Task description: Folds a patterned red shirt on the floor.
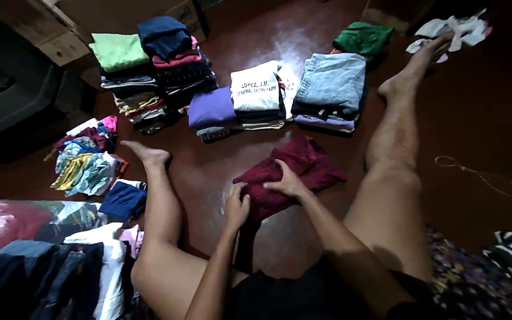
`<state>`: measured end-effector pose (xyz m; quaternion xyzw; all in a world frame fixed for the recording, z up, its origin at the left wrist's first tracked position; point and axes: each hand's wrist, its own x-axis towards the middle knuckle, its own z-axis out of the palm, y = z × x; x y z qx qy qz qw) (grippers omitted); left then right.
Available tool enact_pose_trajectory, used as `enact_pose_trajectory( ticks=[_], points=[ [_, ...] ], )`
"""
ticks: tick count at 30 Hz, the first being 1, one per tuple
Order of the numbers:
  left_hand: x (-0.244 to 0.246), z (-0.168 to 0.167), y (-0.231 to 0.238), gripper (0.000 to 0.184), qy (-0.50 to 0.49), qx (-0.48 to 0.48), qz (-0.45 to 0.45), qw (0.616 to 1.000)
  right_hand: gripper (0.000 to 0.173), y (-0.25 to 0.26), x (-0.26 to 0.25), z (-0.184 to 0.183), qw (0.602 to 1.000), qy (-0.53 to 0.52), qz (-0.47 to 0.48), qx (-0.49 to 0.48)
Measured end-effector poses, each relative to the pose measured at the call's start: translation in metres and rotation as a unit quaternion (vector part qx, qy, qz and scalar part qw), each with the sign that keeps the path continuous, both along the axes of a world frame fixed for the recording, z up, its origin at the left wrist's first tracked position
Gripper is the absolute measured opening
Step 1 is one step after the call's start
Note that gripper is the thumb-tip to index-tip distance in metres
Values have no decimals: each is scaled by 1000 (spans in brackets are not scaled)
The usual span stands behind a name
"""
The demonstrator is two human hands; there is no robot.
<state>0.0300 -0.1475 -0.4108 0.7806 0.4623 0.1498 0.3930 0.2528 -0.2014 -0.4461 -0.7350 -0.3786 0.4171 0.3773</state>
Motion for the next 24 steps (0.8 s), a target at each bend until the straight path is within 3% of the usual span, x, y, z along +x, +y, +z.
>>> enact_pose_trajectory(
  ticks=[2, 5, 11, 14, 17, 20, 24],
  points=[
    [1, -11, 9, 50, 66, 35, -18, 997, 116, 3, -9, -1, 995, -89, 49, -7],
    [15, -20, 36, 64, 134, -3, -14, 991, 96, -1, -14, -13, 989, -126, 72, 14],
    [15, -23, 58, 41, 183, -15, -1, 983, 65, -10, -10, -12, 984, -166, 67, -2],
    [9, -33, 47, 51, 171, -9, 65, 983, 55, -13, -29, -3, 958, -287, 25, 3],
    [7, -33, 19, 68, 120, -77, 169, 975, 56, -12, -42, -11, 924, -373, 37, 76],
    [10, -42, -23, 77, 23, -187, 217, 958, 70, -16, -42, -38, 930, -342, 134, -24],
    [16, -40, -41, 58, -139, -310, 322, 884, 71, -21, -56, -61, 924, -345, 160, -20]
  ],
)
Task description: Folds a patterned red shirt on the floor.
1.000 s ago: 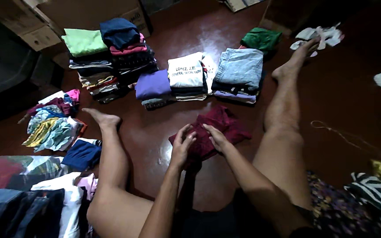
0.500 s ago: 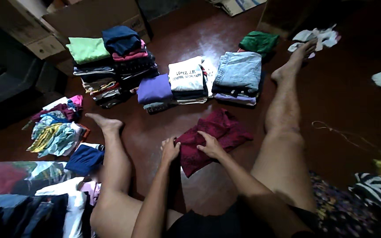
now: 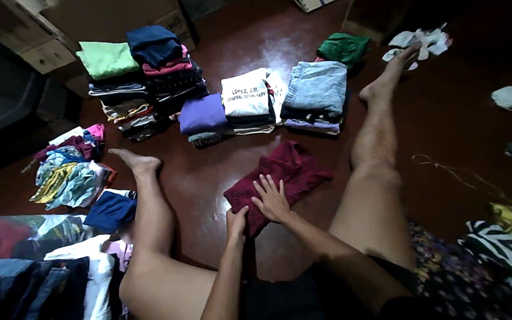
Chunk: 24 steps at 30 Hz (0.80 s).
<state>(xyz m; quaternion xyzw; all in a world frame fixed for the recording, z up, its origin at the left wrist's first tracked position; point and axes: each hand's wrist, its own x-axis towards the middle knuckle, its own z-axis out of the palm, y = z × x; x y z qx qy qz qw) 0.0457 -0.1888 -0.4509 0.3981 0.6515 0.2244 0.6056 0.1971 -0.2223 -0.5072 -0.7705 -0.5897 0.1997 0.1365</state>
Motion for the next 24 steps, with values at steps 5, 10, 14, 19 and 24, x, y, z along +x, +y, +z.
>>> enact_pose_trajectory(
  ticks=[5, 10, 14, 19, 24],
  points=[
    [7, 76, -13, 62, -105, 73, -44, 991, 50, -22, -20, 39, 954, 293, 31, 51],
    [-8, 86, 4, 54, -87, 77, -210, 971, 35, -45, -27, 40, 737, 620, -244, -113],
    [-31, 80, 10, 49, 35, 237, -173, 955, 39, -40, -22, 61, 651, 672, -326, -131],
    [-67, 51, 35, 70, 74, 122, -214, 966, 46, -44, -2, 65, 633, 695, -314, -130],
    [-62, 29, 28, 49, -106, 83, -188, 973, 51, -39, 0, 13, 568, 744, -313, -161]
  ],
)
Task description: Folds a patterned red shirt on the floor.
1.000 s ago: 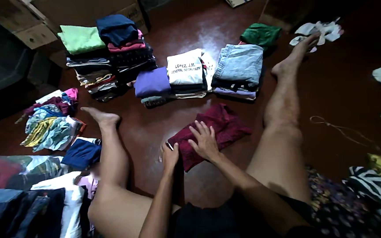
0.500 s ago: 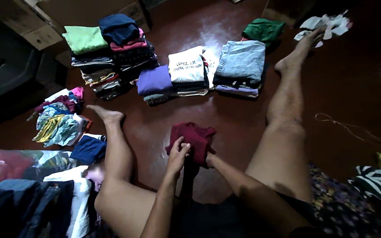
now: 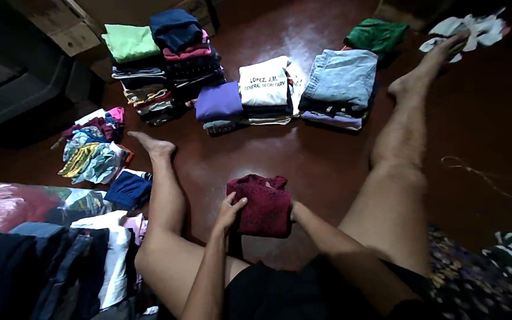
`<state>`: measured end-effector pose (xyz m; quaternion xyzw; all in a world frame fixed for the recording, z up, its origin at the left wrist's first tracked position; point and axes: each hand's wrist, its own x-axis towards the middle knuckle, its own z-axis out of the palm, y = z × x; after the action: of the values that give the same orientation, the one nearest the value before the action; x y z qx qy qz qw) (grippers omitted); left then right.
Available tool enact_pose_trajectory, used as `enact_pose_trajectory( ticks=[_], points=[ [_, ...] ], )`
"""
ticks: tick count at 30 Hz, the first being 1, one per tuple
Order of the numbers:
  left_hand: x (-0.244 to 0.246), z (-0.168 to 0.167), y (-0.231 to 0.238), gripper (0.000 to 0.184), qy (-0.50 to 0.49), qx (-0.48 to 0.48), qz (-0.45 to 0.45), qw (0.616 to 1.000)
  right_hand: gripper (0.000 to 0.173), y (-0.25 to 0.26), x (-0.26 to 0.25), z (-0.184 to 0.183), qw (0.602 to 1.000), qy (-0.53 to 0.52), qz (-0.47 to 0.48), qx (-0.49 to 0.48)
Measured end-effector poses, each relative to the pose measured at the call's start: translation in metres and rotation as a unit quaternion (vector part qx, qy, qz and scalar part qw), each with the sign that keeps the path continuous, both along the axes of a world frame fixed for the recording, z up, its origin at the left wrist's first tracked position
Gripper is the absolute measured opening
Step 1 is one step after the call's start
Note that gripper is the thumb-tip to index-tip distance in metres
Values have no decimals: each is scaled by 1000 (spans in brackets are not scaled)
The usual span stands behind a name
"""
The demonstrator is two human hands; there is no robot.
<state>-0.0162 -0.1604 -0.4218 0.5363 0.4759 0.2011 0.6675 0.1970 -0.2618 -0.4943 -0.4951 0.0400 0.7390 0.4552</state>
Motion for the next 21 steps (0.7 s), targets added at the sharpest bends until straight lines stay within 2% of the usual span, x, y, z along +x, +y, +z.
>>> enact_pose_trajectory(
  ticks=[1, 3, 4, 6, 7, 8, 9, 12, 13, 15, 18, 21],
  points=[
    [2, -4, -3, 48, -18, 16, 27, 999, 57, -8, 18, -26, 982, 82, 82, 149],
    [5, -3, -7, 45, -34, 34, 74, 996, 61, 3, -9, 46, 1000, 3, -3, -2],
    [7, 1, -7, 43, -18, 41, 97, 994, 66, 8, -16, 67, 1000, -10, -11, -3],
    [9, 5, -3, 44, 57, 58, 129, 988, 86, 7, -9, 57, 987, 16, 52, 149],
    [10, 6, 0, 45, 98, 64, 140, 983, 90, 6, -4, 50, 973, 3, 81, 218],
    [12, 8, 3, 45, 131, 68, 145, 978, 85, 6, -2, 48, 965, -36, 91, 243],
    [14, 12, 6, 46, 155, 72, 142, 975, 71, 8, -3, 49, 961, -84, 87, 249],
    [21, 29, 16, 48, 215, 91, 99, 967, 37, 26, -4, 45, 935, -269, 55, 225],
    [23, 32, 21, 48, 243, 100, 75, 962, 32, 31, -1, 39, 916, -343, 56, 200],
    [25, 24, 33, 53, 315, 115, 25, 942, 43, 38, 5, 31, 876, -455, 83, 133],
    [27, -2, 44, 55, 379, 131, 12, 916, 55, 41, 8, 21, 821, -548, 148, 65],
    [41, 4, 50, 53, 353, 143, 55, 923, 53, 46, 9, 31, 793, -591, 140, 59]
  ],
)
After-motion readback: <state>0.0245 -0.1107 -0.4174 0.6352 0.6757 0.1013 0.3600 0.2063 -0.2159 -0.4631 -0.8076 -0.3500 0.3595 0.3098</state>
